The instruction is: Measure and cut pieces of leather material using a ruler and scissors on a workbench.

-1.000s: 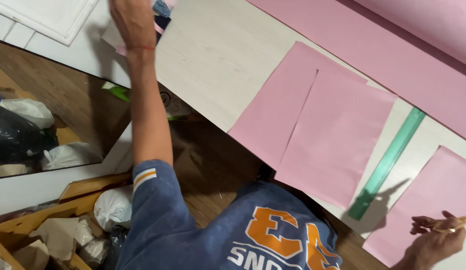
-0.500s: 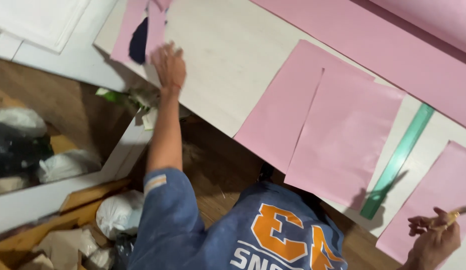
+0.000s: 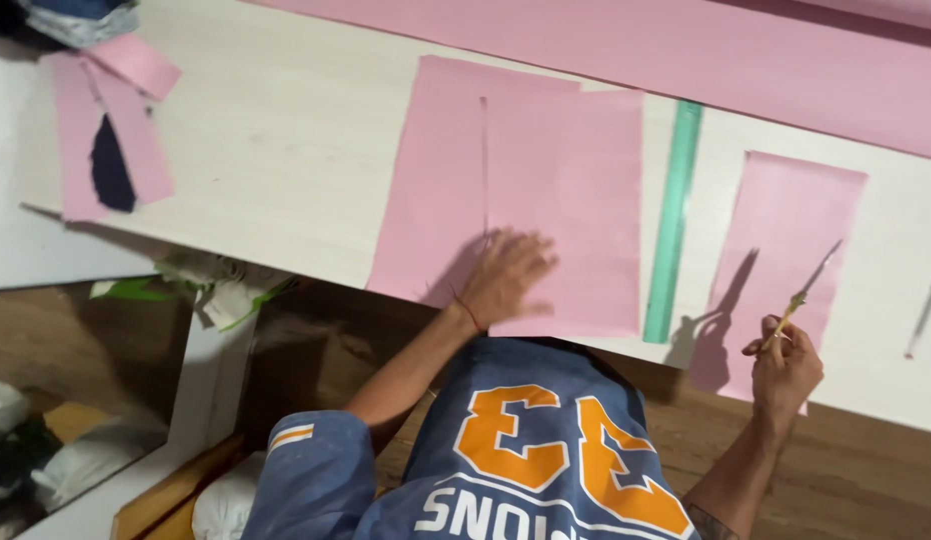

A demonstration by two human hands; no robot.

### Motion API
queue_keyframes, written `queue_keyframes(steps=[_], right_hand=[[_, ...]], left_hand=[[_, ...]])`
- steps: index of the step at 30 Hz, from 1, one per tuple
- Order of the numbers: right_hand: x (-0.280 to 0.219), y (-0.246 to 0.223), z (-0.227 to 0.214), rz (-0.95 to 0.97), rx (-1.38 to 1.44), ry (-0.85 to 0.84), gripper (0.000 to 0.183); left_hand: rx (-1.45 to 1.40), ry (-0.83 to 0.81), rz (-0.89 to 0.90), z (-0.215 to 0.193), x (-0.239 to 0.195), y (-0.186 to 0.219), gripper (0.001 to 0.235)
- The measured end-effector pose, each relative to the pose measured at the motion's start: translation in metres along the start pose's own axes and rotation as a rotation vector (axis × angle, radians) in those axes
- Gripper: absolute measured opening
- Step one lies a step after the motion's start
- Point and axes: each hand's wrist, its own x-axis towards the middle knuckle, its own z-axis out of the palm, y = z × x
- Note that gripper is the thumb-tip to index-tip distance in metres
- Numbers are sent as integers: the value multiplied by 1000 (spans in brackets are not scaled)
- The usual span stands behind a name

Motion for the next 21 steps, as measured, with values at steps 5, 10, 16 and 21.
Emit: queue_keyframes(steps=[5,10,16,21], right_hand=[[1,35,-22,-19,-39,119,22],[29,83,-62,-23,-228,190,23],[67,124,-124,-67,-365,326,21],[114,185,-176,-64,-548,472,32]], left_hand=[[200,-145,142,30,-22,34,105],[244,-124,141,34,-33,38,81],[-24,65,-10,-3,-12,55,36],[-55,338,-104,-37,30,95,24]])
